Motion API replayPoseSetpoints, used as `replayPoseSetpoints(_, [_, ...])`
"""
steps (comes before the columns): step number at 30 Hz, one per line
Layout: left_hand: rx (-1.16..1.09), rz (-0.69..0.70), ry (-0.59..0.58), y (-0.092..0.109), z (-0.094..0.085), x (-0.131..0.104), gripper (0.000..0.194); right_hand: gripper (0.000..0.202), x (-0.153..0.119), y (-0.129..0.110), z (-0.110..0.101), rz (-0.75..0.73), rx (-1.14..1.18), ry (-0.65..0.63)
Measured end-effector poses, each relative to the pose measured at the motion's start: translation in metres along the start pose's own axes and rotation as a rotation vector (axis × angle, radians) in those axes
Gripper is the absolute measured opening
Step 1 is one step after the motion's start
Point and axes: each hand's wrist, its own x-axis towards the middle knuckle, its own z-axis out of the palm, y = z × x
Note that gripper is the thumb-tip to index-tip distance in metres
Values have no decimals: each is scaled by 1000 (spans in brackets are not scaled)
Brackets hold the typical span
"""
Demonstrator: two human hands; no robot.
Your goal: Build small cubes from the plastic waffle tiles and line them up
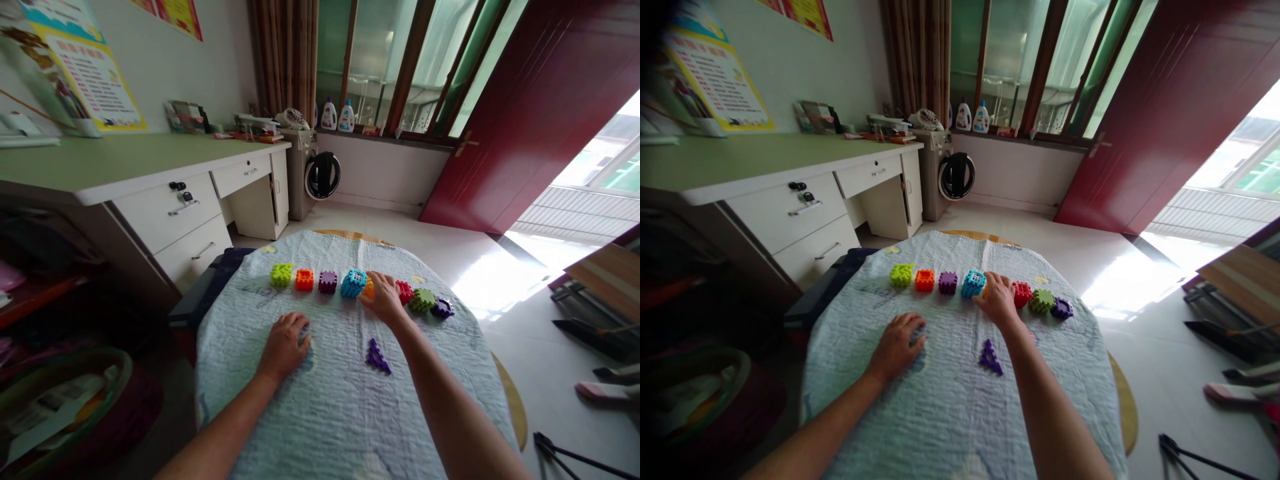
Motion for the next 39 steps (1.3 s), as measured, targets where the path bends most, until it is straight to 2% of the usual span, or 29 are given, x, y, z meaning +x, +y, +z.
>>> replayPoseSetpoints(2, [-4,-2,5,0,0,0,23,66,26,-1,1,-26,1,-57])
replayPoseSetpoints(5, [-17,-8,11,-1,2,-1,24,68,49,0,6,-61,-11,-149])
replayPoseSetpoints(11, [-26,-5,31,-1,3,-1,24,67,58,0,8,-96,0,-142])
replayPoseSetpoints(16, [-6,13,50,-1,4,-1,23,62,40,8,-16,-133,89,-44])
replayPoseSetpoints(20, [2,25,57,-3,5,-1,22,53,-3,28,-30,-198,108,-101])
replayPoseSetpoints(24, [15,55,62,-6,6,-1,21,46,-52,48,-17,-96,10,-248])
replayPoseSetpoints(27, [24,74,80,-7,7,0,20,50,-74,57,-6,-5,21,-308])
replayPoseSetpoints(30, [34,83,82,-7,7,0,19,51,-79,62,-3,42,84,-249])
replayPoseSetpoints(33, [40,81,79,-8,7,0,19,51,-76,57,-5,31,127,-164])
replayPoseSetpoints(36, [37,71,73,-8,7,0,19,50,-67,38,-6,-63,161,-139])
replayPoseSetpoints(39, [31,60,55,-7,7,0,20,50,-46,15,-10,-131,158,-64])
